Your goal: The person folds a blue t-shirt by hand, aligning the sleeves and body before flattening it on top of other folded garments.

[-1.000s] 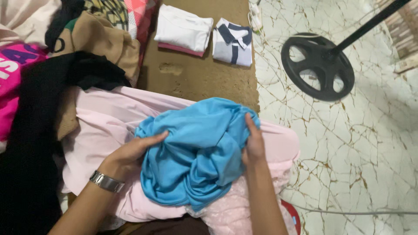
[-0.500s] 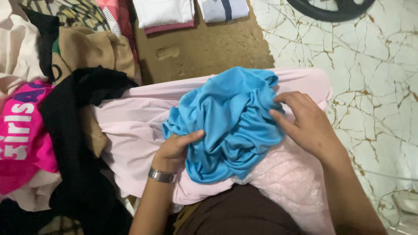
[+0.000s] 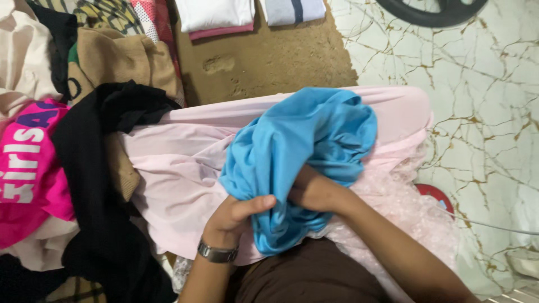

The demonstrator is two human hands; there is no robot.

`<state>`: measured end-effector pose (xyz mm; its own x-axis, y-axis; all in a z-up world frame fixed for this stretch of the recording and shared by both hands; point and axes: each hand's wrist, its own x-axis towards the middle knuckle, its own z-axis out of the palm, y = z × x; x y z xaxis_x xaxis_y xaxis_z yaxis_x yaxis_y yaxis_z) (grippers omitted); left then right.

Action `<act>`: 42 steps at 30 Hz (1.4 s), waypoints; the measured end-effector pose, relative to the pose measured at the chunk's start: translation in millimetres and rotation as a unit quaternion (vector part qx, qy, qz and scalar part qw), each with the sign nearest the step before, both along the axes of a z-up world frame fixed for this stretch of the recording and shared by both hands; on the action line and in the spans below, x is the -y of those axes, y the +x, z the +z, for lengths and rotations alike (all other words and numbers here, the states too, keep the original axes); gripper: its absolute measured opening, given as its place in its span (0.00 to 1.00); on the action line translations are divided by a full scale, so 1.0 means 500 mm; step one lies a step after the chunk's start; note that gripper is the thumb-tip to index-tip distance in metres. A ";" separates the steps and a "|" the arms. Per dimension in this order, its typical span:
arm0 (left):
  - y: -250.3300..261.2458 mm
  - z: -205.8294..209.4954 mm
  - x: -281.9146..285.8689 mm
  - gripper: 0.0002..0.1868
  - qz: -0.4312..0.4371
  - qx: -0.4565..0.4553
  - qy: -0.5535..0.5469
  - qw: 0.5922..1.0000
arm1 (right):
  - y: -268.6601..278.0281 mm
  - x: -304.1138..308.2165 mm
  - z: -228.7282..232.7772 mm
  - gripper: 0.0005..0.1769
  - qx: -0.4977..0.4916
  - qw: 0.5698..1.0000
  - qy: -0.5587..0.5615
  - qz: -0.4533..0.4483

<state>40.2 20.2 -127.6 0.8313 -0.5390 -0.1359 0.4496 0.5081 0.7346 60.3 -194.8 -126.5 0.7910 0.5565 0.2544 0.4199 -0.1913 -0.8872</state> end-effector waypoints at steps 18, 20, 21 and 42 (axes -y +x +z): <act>-0.048 -0.008 -0.028 0.41 -0.001 -0.026 -0.019 0.999 | 0.058 0.049 0.045 0.17 -0.031 0.988 0.039 -0.144; -0.056 -0.006 -0.041 0.41 0.007 -0.116 -0.143 0.983 | 0.046 0.045 0.049 0.24 -0.064 0.986 0.027 -0.154; -0.056 -0.006 -0.041 0.41 -0.010 -0.099 -0.139 0.985 | 0.041 0.044 0.049 0.28 -0.081 0.984 0.021 -0.157; -0.100 0.108 0.066 0.27 -0.256 0.217 -0.123 0.934 | -0.062 -0.006 0.016 0.17 -0.189 0.966 0.152 -0.087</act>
<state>-10.0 -12.6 -73.8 0.4037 -0.8517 0.3340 0.3662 0.4850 0.7941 29.0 -192.0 -118.6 0.9342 0.3519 0.0588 0.0390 0.0633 -0.9972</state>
